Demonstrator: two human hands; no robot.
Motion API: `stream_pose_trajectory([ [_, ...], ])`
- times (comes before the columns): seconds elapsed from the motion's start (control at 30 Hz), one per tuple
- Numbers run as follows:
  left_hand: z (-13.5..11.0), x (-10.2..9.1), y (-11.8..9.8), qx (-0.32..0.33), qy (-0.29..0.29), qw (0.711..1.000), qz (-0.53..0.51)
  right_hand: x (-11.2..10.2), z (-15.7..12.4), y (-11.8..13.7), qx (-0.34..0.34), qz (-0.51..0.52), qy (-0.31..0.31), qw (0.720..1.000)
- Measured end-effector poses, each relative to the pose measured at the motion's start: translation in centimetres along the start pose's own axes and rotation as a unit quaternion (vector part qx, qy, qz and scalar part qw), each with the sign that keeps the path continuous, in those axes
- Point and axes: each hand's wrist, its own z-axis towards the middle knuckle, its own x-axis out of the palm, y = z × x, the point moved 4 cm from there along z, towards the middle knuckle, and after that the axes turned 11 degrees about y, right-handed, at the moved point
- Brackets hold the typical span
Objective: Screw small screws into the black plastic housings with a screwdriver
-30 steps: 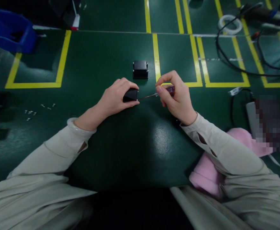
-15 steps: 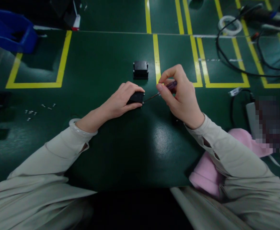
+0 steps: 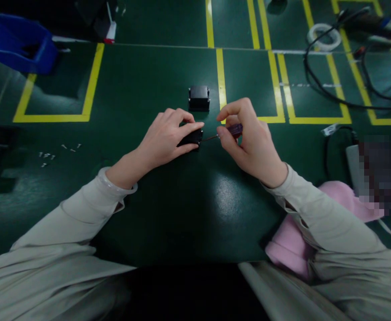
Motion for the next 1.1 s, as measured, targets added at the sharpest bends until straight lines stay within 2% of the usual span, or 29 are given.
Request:
stream_pose_trajectory([
  [0.1, -0.1, -0.6, -0.8, 0.005, -0.014, 1.0, 0.024, 0.0, 0.0, 0.1, -0.001, 0.004, 0.002, 1.0],
  [0.27, -0.3, -1.2, -2.1, 0.011, -0.001, 0.999, 0.037, 0.0, 0.0, 0.1, 0.003, 0.003, 0.002, 1.0],
  [0.43, -0.2, -1.8, -3.4, -0.011, -0.004, 0.997, 0.081, 0.0, -0.2, -0.1, 0.004, 0.011, -0.006, 1.0],
  [0.57, 0.2, -2.0, -4.2, -0.037, 0.027, 0.993, 0.108, 0.0, -0.4, -0.1, -0.001, 0.009, -0.03, 0.999],
  [0.73, 0.9, -2.4, -4.6, -0.052, 0.058, 0.99, 0.121, -0.1, -0.4, 0.0, -0.006, -0.001, -0.033, 0.999],
  [1.1, 1.3, -1.6, -4.7, -0.041, 0.037, 0.987, 0.153, -0.2, -0.4, 0.3, -0.016, -0.008, -0.006, 1.0],
])
